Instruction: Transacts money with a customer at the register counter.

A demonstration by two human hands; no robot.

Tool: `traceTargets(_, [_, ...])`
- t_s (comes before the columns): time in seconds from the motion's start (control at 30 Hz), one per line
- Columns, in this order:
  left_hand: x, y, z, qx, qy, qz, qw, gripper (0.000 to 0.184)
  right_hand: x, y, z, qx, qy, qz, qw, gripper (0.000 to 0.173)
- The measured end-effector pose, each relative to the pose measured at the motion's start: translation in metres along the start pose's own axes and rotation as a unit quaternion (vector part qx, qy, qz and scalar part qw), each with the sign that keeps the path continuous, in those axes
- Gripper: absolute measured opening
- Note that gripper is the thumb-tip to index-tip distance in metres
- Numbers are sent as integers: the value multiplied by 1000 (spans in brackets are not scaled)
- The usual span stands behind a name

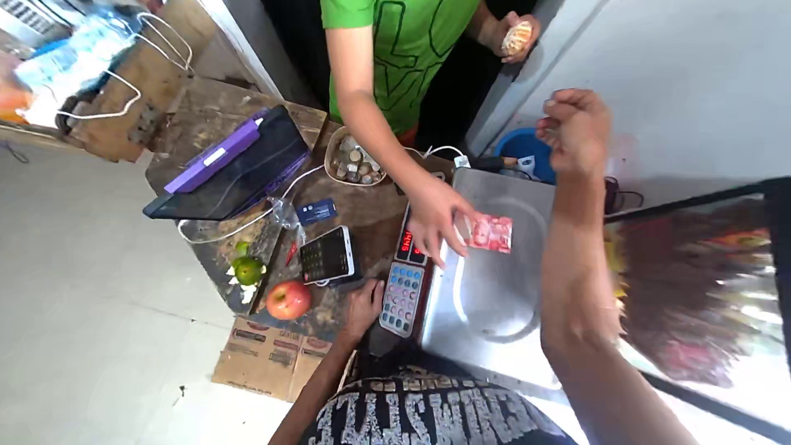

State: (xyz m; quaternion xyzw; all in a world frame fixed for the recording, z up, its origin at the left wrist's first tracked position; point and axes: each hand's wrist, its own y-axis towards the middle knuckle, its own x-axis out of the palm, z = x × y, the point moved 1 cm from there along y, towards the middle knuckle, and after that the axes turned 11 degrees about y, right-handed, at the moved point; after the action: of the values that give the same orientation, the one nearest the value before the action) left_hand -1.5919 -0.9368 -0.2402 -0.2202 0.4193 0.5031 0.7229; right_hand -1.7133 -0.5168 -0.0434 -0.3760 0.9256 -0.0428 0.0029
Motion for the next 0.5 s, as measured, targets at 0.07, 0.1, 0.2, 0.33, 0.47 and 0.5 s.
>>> traceTargets(0.07, [0,0,0,-8,1,-8,1000,34,6,-32,2,24,-108,-98,989,28])
traceTargets(0.1, [0,0,0,-13,3,-12,1000,34,7,-48,4,32,-169,-149,974,30])
traceTargets(0.2, [2,2,1,-19,1,-34,999,36,-4,-84,15,56,-345,-245,905,37])
traceTargets(0.33, [-5,5,4,-65,-62,-69,994,39,-23,-135,42,90,-477,-151,861,74])
traceTargets(0.47, [-29,15,37,-37,-128,-25,991,36,-34,-151,58,79,-494,-142,854,57])
traceTargets(0.5, [-35,18,51,12,-138,15,990,33,-34,-151,57,72,-489,-159,854,51])
